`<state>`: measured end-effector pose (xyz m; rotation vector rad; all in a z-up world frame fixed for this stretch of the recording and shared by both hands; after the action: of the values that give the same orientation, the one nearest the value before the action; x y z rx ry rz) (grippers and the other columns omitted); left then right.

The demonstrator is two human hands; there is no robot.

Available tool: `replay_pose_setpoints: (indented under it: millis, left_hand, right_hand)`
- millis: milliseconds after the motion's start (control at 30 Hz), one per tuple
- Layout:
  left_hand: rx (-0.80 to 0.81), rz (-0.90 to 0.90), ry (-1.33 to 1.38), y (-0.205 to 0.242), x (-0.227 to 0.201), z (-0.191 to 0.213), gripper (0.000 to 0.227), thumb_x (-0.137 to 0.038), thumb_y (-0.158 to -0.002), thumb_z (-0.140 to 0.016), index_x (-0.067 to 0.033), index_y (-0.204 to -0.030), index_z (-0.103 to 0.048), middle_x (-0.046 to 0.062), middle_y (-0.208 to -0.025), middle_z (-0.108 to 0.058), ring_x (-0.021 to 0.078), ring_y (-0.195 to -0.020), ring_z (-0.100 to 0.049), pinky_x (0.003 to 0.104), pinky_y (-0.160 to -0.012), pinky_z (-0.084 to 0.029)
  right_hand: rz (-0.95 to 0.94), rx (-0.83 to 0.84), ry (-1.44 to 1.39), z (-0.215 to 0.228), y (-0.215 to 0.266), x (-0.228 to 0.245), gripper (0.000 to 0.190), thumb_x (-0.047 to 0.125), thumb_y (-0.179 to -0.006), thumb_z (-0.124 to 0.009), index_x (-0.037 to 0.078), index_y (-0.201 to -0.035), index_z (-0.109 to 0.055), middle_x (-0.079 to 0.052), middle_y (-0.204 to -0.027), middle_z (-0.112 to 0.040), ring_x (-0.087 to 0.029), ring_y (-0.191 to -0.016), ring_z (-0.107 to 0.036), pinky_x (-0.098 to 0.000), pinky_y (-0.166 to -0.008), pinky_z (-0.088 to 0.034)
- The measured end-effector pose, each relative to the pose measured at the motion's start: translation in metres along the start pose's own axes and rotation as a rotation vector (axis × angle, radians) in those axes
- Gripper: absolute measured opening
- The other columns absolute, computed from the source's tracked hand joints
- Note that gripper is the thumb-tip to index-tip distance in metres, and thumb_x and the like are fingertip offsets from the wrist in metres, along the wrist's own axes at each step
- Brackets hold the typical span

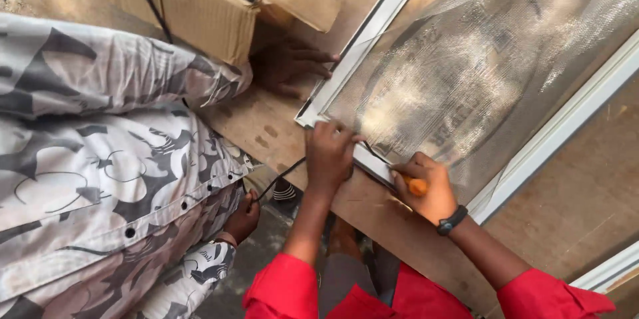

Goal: Fitting and securing mesh screens into aluminum window frames using a spline and roller tool.

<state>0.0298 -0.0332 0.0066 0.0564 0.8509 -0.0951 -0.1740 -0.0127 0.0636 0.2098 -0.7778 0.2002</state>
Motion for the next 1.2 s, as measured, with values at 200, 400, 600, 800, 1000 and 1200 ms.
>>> replay_pose_setpoints:
  millis: [200,400,600,800,1000,1200]
  left_hand:
    - [-0.183,0.298,-0.26,-0.044,-0.03,0.04,0.017,-0.022,-0.074,-0.083,-0.0068,-0.069,-0.08,0.027,-0.148,-0.039,0.0558,-0.135,-0.026,0.068,-0.1,-0.023]
    - [-0.259,0.212,-0.134,-0.029,-0.005,0.03,0.026,-0.02,-0.08,-0.084,0.0009,-0.07,-0.074,0.023,-0.157,-0.038,0.0449,-0.149,-0.034,0.054,-0.119,-0.033]
    - [-0.323,0.293,-0.114,-0.025,0.035,0.016,0.018,-0.016,-0.081,-0.08,0.0008,-0.077,-0.076,0.021,-0.147,-0.053,0.0377,-0.129,-0.054,0.051,-0.106,-0.044]
    - [-0.108,0.348,-0.293,-0.023,0.051,0.047,0.022,-0.021,-0.105,-0.074,-0.0004,-0.103,-0.068,0.014,-0.126,-0.065,0.0344,-0.11,-0.064,0.048,-0.097,-0.053]
    - [-0.161,0.071,-0.056,0.025,-0.026,0.047,0.057,-0.034,-0.078,-0.083,0.0035,-0.114,-0.06,0.026,-0.113,-0.063,0.0421,-0.107,-0.059,0.049,-0.088,-0.051]
    - [0.585,0.805,0.477,0.085,0.005,0.045,0.036,-0.033,-0.091,-0.071,0.0023,-0.089,-0.063,0.008,-0.061,-0.061,0.0209,-0.059,-0.065,0.043,-0.058,-0.05]
  right_hand:
    - [-0.007,0.038,0.006,-0.011,-0.003,-0.009,0.015,0.015,-0.082,-0.075,0.008,-0.095,-0.079,-0.008,-0.075,-0.061,-0.022,-0.061,-0.062,-0.0364,-0.056,-0.052]
    - [-0.004,0.024,0.071,-0.016,0.002,-0.007,0.015,0.017,-0.084,-0.075,0.007,-0.094,-0.079,-0.008,-0.075,-0.058,-0.023,-0.059,-0.061,-0.037,-0.055,-0.052]
    - [-0.052,0.049,0.077,-0.019,0.002,-0.014,0.015,0.017,-0.084,-0.074,0.006,-0.093,-0.079,-0.007,-0.073,-0.059,-0.021,-0.057,-0.06,-0.0355,-0.053,-0.052]
    - [-0.07,0.041,0.0,-0.018,-0.001,-0.009,0.014,0.016,-0.085,-0.074,0.006,-0.093,-0.08,-0.008,-0.073,-0.061,-0.02,-0.058,-0.061,-0.0349,-0.053,-0.051]
    - [-0.064,0.046,0.059,-0.014,-0.001,-0.004,0.013,0.015,-0.082,-0.076,0.007,-0.092,-0.08,-0.009,-0.072,-0.061,-0.024,-0.059,-0.062,-0.0368,-0.055,-0.052]
    - [-0.059,0.003,0.055,-0.014,-0.002,-0.003,0.013,0.016,-0.082,-0.076,0.008,-0.091,-0.079,-0.009,-0.073,-0.061,-0.025,-0.059,-0.062,-0.0372,-0.055,-0.051]
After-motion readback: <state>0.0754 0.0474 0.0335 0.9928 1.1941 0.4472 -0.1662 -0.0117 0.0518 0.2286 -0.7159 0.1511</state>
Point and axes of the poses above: each hand's wrist, its own y-axis away from the middle knuckle, its own z-axis out of the back of the hand, x = y × z, the point moved 3 cm from there along -y, towards the middle knuckle
